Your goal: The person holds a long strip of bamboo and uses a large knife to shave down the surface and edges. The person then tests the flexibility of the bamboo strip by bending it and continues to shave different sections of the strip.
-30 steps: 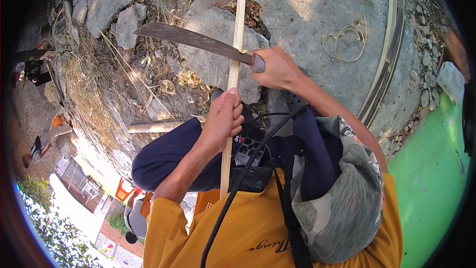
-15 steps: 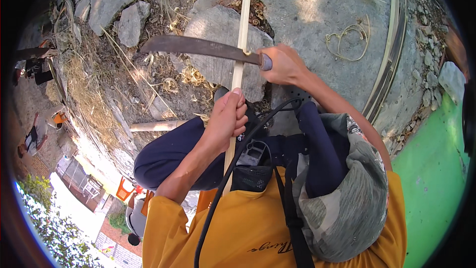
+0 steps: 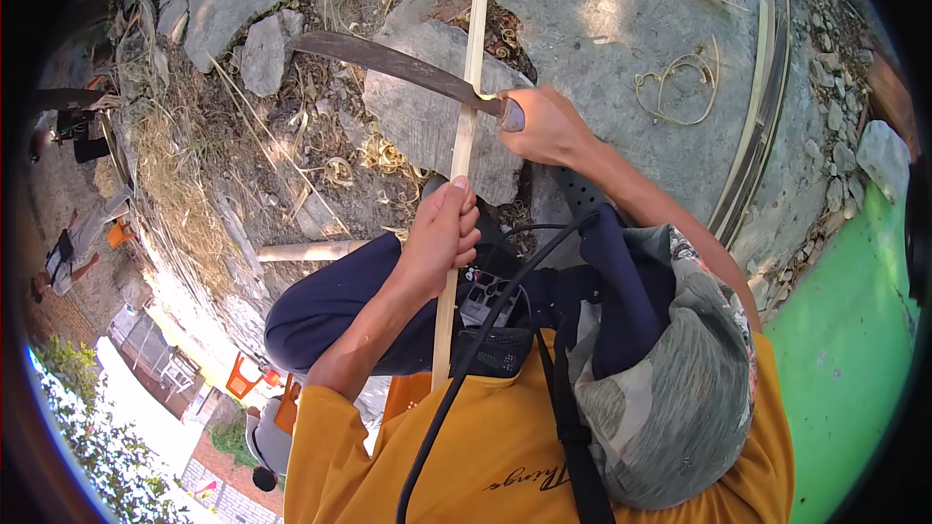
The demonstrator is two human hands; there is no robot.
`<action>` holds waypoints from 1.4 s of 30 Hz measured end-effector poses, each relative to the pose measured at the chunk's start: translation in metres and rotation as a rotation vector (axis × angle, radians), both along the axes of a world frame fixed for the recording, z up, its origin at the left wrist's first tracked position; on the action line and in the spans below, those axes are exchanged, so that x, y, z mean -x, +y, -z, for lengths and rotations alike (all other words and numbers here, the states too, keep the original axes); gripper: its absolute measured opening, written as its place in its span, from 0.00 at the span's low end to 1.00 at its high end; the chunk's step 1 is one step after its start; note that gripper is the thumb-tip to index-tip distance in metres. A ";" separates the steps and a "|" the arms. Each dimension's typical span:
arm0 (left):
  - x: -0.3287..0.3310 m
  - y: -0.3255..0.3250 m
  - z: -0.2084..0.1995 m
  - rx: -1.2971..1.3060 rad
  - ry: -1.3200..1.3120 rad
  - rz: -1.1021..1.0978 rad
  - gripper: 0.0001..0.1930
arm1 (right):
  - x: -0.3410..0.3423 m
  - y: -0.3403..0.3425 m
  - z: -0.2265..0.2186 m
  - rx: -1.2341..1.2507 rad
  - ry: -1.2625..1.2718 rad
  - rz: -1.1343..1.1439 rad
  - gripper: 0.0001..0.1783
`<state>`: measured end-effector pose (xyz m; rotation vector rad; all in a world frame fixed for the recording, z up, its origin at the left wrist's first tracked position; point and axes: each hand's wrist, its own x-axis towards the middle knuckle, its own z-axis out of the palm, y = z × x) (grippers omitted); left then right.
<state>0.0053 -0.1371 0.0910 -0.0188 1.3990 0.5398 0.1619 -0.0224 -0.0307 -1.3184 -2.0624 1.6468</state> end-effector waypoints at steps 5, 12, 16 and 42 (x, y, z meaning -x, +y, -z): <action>0.003 -0.004 -0.003 -0.010 0.004 0.018 0.18 | -0.011 -0.005 -0.004 -0.072 0.024 -0.131 0.12; 0.010 0.004 -0.004 -0.014 0.034 -0.028 0.17 | 0.005 -0.001 -0.008 0.017 0.041 -0.038 0.12; 0.006 0.000 -0.007 -0.002 0.014 -0.039 0.18 | 0.001 0.012 0.003 -0.070 -0.070 -0.159 0.12; 0.144 0.130 -0.215 -0.284 1.274 1.546 0.10 | 0.078 0.090 -0.099 -0.040 0.084 -0.215 0.15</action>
